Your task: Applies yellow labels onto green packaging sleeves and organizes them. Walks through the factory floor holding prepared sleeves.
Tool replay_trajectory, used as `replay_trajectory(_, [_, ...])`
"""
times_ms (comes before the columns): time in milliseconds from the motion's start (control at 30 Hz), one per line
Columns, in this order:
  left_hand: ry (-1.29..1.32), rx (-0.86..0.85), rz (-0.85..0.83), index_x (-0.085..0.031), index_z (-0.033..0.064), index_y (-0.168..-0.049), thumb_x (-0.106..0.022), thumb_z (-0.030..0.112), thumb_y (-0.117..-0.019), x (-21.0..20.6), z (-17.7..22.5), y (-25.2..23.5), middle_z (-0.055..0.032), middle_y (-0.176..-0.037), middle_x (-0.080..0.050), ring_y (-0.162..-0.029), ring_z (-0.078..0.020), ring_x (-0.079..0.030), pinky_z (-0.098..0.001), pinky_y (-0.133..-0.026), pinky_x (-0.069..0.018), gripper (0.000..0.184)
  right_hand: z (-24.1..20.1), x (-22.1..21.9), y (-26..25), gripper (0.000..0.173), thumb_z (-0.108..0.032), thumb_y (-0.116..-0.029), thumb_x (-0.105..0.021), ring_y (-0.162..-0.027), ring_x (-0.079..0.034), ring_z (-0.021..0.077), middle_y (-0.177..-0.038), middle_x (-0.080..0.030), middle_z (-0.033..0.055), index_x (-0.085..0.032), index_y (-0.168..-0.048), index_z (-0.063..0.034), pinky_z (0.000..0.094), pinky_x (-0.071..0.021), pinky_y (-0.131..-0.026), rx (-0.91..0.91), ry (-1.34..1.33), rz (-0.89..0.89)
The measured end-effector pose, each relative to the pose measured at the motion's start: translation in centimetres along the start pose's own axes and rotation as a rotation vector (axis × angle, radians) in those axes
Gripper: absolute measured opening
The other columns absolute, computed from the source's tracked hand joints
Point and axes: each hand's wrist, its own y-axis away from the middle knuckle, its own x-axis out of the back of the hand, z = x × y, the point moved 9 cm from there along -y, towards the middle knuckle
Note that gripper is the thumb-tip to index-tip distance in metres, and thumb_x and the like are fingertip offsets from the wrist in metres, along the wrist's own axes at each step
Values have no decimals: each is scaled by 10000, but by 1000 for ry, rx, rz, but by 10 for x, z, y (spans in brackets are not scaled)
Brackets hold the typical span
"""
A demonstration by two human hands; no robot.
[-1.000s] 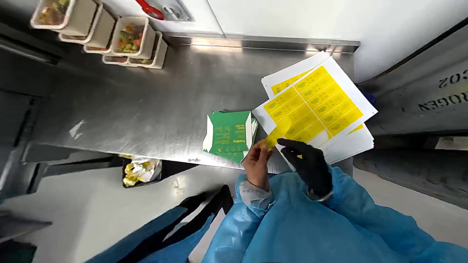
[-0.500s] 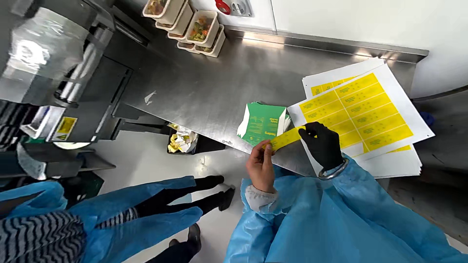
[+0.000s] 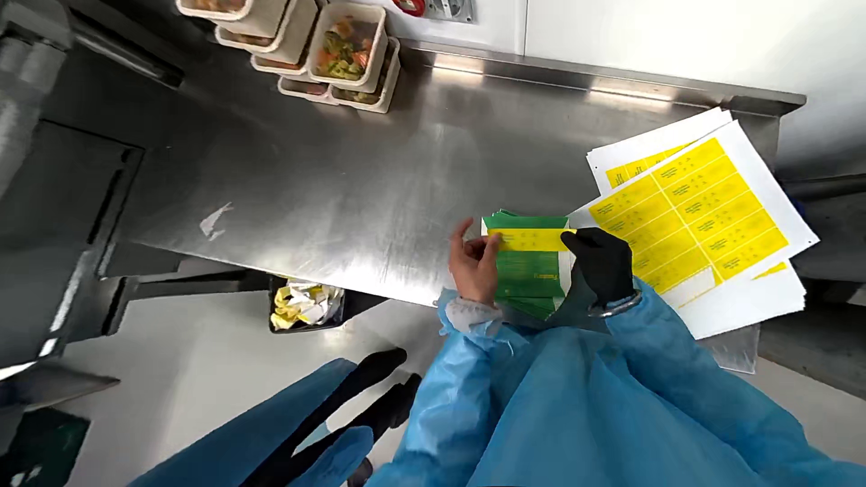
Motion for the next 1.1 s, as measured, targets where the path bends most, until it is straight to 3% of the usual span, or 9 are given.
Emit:
replay_trajectory(167, [-215, 89, 92, -469, 105, -1392, -844, 221, -860, -4, -38, -49, -45, -907, -768, -786, -187, -725, -448, -757, -584, 661, 27, -35, -29, 287, -426, -893, -767, -809, -710, 226, -854, -758, 52, -802, -942, -145, 544, -551, -751, -213, 95, -29])
replay_trajectory(567, [-360, -25, 213, -490, 61, -1292, -842, 227, -864, -17, -48, -48, -34, -942, -775, -855, -165, -726, -386, -784, -572, 578, 38, -56, -39, 311, -429, -926, -715, -834, -723, 243, -871, -757, 61, -779, -952, -126, 533, -565, -763, -137, 259, 43])
replay_trajectory(667, [-410, -13, 271, -469, 53, -1309, -874, 258, -830, -16, -45, -44, -69, -951, -762, -915, -227, -712, -417, -831, -565, 660, 39, -49, -37, 388, -443, -821, -814, -780, -682, 270, -883, -710, 107, -728, -907, -74, 517, -559, -698, -124, 215, 158])
replay_trajectory(733, [-449, -13, 326, -469, 7, -1367, -920, 288, -766, -9, -38, -43, -168, -1062, -662, -968, -298, -639, -431, -861, -540, 802, 41, -38, -41, 573, -489, -705, -901, -850, -640, 314, -1024, -644, 160, -673, -985, -44, 538, -548, -726, -189, 204, 167])
replay_trajectory(800, [-521, -25, 347, -471, 33, -1427, -954, 368, -699, -1, -29, -43, -271, -1326, -503, -1160, -391, -552, -465, -957, -510, 935, 26, -35, -41, 606, -462, -754, -873, -1013, -639, 343, -1159, -634, 189, -667, -1158, -61, 531, -553, -839, -23, 299, 172])
replay_trajectory(867, [-601, -271, 214, -537, 11, -1417, -858, 307, -821, -12, -13, -39, -339, -1470, -428, -1305, -502, -470, -568, -1057, -450, 738, -6, -49, -30, 540, -298, -940, -714, -1242, -603, 366, -1334, -636, 186, -585, -1411, -67, 540, -499, -1027, 349, 421, 99])
replay_trajectory(933, [-767, -551, -81, -547, 80, -1453, -664, 241, -981, -45, -9, -20, -249, -1546, -435, -1407, -434, -443, -606, -1129, -395, 512, -23, -76, -9, 512, -295, -1044, -561, -1456, -451, 297, -1546, -521, 95, -510, -1512, -94, 511, -367, -1199, 657, 453, -111])
replay_trajectory(1033, [-1065, -687, -473, -315, 144, -1623, -400, 414, -1079, -77, -40, 7, -37, -1705, -241, -1581, -254, -179, -626, -1253, -163, 613, 1, -109, 10, 646, -533, -1073, -352, -1580, -203, 257, -1695, -284, 52, -407, -1586, -145, 567, -157, -1276, 704, 578, -513])
replay_trajectory(1100, [-1149, -639, -492, -267, 166, -1642, -279, 583, -1062, -68, -52, 8, 6, -1718, -199, -1591, -238, -133, -636, -1253, -131, 714, 18, -100, 11, 754, -649, -1027, -382, -1590, -168, 231, -1712, -242, 23, -315, -1631, -202, 583, -120, -1277, 616, 634, -551])
